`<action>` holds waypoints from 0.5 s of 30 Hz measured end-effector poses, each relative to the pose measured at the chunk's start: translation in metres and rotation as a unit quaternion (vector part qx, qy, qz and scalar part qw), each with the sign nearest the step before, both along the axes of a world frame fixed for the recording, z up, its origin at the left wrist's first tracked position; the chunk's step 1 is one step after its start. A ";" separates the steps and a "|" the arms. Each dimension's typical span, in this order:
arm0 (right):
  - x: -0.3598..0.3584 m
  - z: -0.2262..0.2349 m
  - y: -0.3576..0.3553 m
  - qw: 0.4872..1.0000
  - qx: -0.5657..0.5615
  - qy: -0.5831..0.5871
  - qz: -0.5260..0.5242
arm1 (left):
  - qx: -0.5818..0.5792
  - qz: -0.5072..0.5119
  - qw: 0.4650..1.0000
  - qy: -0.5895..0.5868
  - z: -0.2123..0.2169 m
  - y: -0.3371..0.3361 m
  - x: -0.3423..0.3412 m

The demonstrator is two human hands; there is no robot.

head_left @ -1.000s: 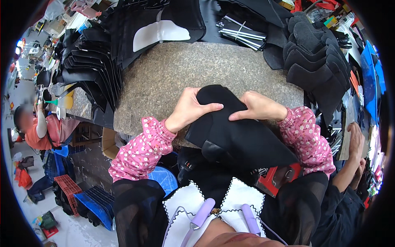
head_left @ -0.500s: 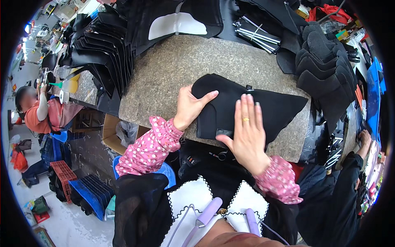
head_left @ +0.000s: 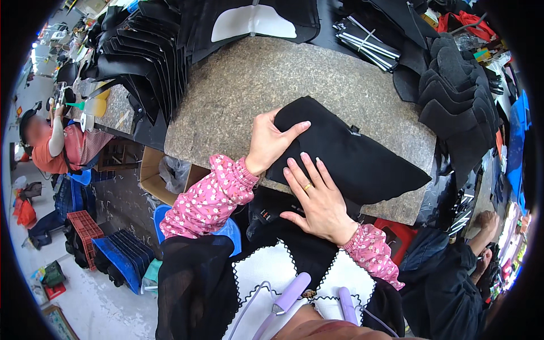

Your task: The person is assembling black leather shoe parts by hand at a workbench.

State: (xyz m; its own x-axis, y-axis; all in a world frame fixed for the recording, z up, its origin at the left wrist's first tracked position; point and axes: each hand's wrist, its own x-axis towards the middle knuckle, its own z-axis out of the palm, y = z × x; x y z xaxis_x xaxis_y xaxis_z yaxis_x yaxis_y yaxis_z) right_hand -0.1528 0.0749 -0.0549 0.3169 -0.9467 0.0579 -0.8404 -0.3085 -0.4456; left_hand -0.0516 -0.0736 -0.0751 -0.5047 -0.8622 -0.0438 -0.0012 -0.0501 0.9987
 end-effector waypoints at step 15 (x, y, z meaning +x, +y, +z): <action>-0.016 0.000 -0.002 0.994 -0.039 0.017 -0.103 | -0.270 0.012 0.937 -0.220 0.077 0.009 0.028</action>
